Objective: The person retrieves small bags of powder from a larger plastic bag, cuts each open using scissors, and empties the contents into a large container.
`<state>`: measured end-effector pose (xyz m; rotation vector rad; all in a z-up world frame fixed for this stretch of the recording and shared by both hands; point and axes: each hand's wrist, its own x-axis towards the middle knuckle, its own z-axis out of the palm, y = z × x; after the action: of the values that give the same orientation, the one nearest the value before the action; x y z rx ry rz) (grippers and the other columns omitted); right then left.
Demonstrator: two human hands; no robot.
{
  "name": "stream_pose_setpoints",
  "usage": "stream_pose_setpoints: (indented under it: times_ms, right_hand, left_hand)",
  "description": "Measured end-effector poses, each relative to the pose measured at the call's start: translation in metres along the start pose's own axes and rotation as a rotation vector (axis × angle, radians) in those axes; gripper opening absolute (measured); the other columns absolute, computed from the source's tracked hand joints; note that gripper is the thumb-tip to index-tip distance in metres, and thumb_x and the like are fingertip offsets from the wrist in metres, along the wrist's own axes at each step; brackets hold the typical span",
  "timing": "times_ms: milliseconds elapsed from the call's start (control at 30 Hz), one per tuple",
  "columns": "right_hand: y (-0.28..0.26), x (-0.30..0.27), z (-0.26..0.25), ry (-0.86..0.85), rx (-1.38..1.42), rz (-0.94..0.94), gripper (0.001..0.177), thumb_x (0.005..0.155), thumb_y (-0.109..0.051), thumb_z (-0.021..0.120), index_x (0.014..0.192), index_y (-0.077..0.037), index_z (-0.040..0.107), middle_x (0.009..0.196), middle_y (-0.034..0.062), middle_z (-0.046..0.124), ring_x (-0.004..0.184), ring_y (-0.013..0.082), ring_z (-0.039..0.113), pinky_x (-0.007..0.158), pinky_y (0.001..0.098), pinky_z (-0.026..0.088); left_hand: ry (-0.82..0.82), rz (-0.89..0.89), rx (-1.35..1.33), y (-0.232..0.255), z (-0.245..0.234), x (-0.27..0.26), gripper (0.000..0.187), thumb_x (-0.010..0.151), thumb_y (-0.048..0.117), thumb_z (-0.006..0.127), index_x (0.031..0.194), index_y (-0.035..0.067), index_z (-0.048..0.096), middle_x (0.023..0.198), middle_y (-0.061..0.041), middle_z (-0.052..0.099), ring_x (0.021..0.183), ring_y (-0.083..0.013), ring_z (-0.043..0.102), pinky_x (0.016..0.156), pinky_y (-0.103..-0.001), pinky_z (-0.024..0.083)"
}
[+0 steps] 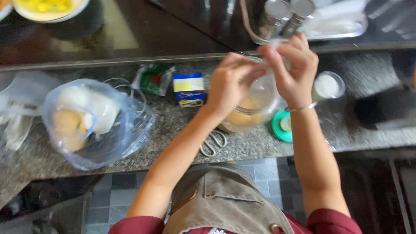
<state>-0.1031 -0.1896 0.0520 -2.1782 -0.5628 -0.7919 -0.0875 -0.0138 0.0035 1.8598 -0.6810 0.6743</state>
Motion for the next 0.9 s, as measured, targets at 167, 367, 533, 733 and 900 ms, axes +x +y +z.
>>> stream_pose_setpoints:
  times_ms: [167, 367, 533, 733, 900]
  right_hand:
    - [0.015, -0.017, 0.019, -0.028, -0.127, -0.051, 0.041, 0.091, -0.034, 0.095, 0.088, 0.001, 0.073, 0.079, 0.011, 0.061, 0.079, 0.0235, 0.058, 0.073, 0.0334, 0.046]
    - [0.138, -0.04, -0.007, -0.461, -0.079, -0.208, 0.028, 0.099, -0.028, 0.083, 0.105, -0.003, 0.073, 0.1, 0.0105, 0.068, 0.088, 0.0217, 0.061, 0.087, 0.0297, 0.049]
    - [0.212, -0.075, 0.016, -0.669, 0.317, 0.812, 0.032, 0.095, -0.024, 0.073, 0.111, 0.003, 0.072, 0.094, 0.023, 0.075, 0.083, 0.0368, 0.073, 0.074, 0.0449, 0.058]
    - [0.197, -0.077, 0.005, -0.516, 0.28, 0.644, 0.028, 0.108, -0.022, 0.068, 0.124, 0.0, 0.064, 0.112, 0.0202, 0.067, 0.101, 0.0318, 0.064, 0.086, 0.0428, 0.052]
    - [0.21, -0.073, 0.015, -0.477, 0.415, -0.082, 0.026, 0.108, -0.022, 0.069, 0.125, -0.005, 0.059, 0.12, 0.0134, 0.06, 0.115, 0.0188, 0.058, 0.101, 0.0333, 0.048]
  left_hand:
    - [0.013, -0.148, -0.006, -0.021, -0.008, -0.022, 0.021, 0.078, 0.023, 0.086, 0.095, 0.014, 0.078, 0.092, -0.004, 0.073, 0.093, -0.024, 0.069, 0.082, -0.037, 0.056]
    - [-0.008, -0.072, 0.023, -0.044, 0.011, -0.045, 0.03, 0.083, 0.029, 0.081, 0.112, 0.019, 0.077, 0.112, 0.0, 0.074, 0.108, -0.0159, 0.07, 0.097, -0.029, 0.057]
    - [0.003, -0.065, 0.05, -0.034, -0.002, -0.055, 0.042, 0.088, 0.045, 0.077, 0.124, 0.024, 0.072, 0.122, 0.007, 0.074, 0.112, -0.0089, 0.069, 0.106, -0.027, 0.047]
    - [0.069, -0.095, 0.104, -0.026, -0.011, -0.064, 0.041, 0.092, 0.051, 0.073, 0.126, 0.03, 0.068, 0.124, 0.01, 0.072, 0.11, -0.0055, 0.064, 0.109, -0.024, 0.043]
    - [0.096, -0.11, 0.201, -0.028, -0.001, -0.072, 0.023, 0.087, 0.046, 0.076, 0.106, 0.032, 0.076, 0.122, 0.011, 0.072, 0.115, -0.0095, 0.061, 0.108, -0.024, 0.043]
